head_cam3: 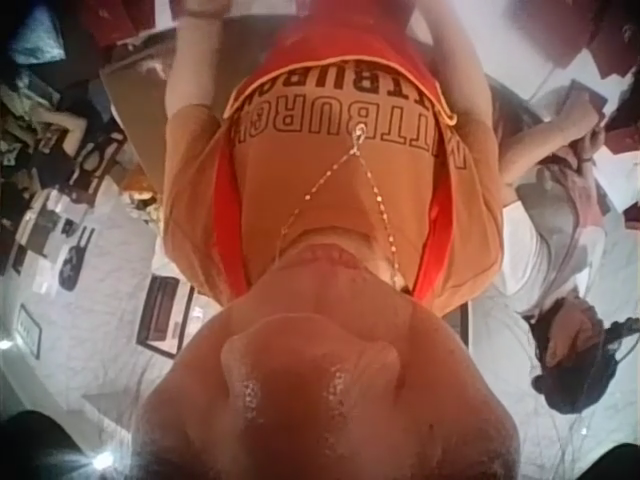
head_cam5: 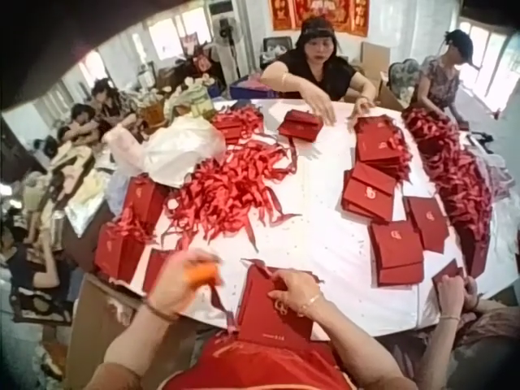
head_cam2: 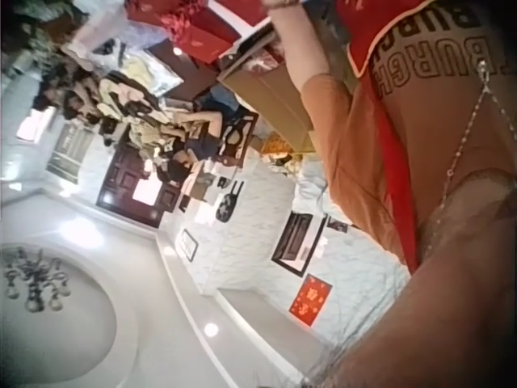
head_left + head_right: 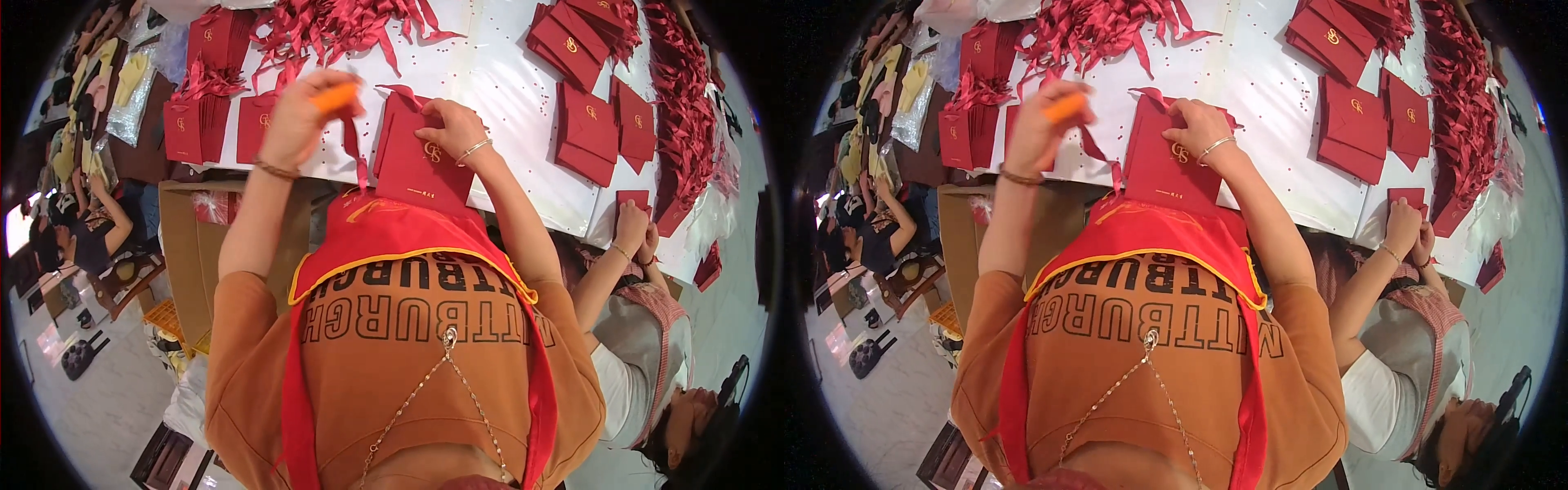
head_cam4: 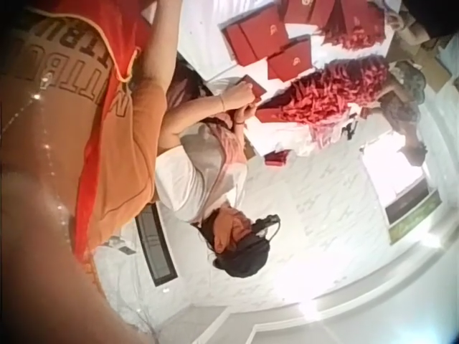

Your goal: Tying pink ribbons onto red gift envelopes or cards at a workstation.

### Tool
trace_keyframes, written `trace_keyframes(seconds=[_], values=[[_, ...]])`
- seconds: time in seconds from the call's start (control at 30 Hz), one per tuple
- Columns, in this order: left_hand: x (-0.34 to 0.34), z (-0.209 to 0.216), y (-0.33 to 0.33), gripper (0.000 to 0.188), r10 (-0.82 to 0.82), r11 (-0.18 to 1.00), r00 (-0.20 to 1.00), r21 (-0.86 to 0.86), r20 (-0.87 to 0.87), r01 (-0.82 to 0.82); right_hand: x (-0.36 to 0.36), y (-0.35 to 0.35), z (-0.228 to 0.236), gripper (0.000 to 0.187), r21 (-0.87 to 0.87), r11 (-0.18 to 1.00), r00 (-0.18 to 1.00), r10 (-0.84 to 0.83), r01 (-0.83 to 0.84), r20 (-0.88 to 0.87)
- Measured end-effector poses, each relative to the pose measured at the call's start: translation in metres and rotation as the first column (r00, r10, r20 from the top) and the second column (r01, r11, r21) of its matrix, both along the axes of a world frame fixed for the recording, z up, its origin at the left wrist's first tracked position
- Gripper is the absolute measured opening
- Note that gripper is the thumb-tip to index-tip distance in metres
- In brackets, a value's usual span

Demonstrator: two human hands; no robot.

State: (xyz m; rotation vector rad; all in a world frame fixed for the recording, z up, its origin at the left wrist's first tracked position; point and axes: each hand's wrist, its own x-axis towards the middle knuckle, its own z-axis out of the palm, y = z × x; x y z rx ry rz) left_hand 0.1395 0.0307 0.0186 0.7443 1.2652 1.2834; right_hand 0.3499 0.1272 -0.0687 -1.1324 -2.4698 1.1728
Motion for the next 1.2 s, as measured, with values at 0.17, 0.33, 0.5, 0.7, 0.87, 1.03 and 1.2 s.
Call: trace_keyframes(seconds=[0.17, 0.33, 0.5, 0.7, 0.87, 1.03, 1.2], values=[[0.032, -0.047, 0.006, 0.015, -0.317, 0.948, 0.771, -0.177, -0.552, 0.264, 0.002, 0.008, 0.013, 0.038, -0.145, 0.989, 0.996, 0.005, 0.008, 0.091], [0.047, -0.065, 0.014, 0.015, -0.258, 0.929, 0.336, -0.137, -0.906, 0.345, 0.003, 0.008, 0.014, 0.042, -0.218, 0.976, 0.997, 0.016, 0.000, 0.069], [0.052, -0.063, 0.020, 0.016, -0.258, 0.925, 0.256, -0.162, -0.932, 0.343, 0.004, 0.005, 0.020, 0.043, -0.189, 0.982, 0.989, 0.051, -0.024, 0.141], [0.049, -0.058, 0.025, 0.018, -0.400, 0.899, 0.354, -0.287, -0.845, 0.331, 0.005, -0.003, 0.017, 0.040, -0.139, 0.990, 0.996, 0.009, 0.003, 0.086], [0.065, -0.044, 0.029, 0.018, -0.357, 0.900, 0.121, -0.306, -0.926, 0.309, 0.000, -0.015, 0.026, 0.034, 0.035, 0.999, 0.997, 0.023, -0.025, 0.070], [0.065, -0.051, 0.029, 0.015, -0.205, 0.928, 0.089, -0.165, -0.975, 0.333, 0.002, -0.016, 0.012, 0.033, 0.106, 0.994, 1.000, 0.010, -0.009, -0.007], [0.044, -0.051, 0.041, 0.022, -0.287, 0.939, 0.444, -0.157, -0.849, 0.307, 0.006, -0.017, 0.012, 0.030, 0.020, 1.000, 0.991, -0.021, 0.024, -0.134]])
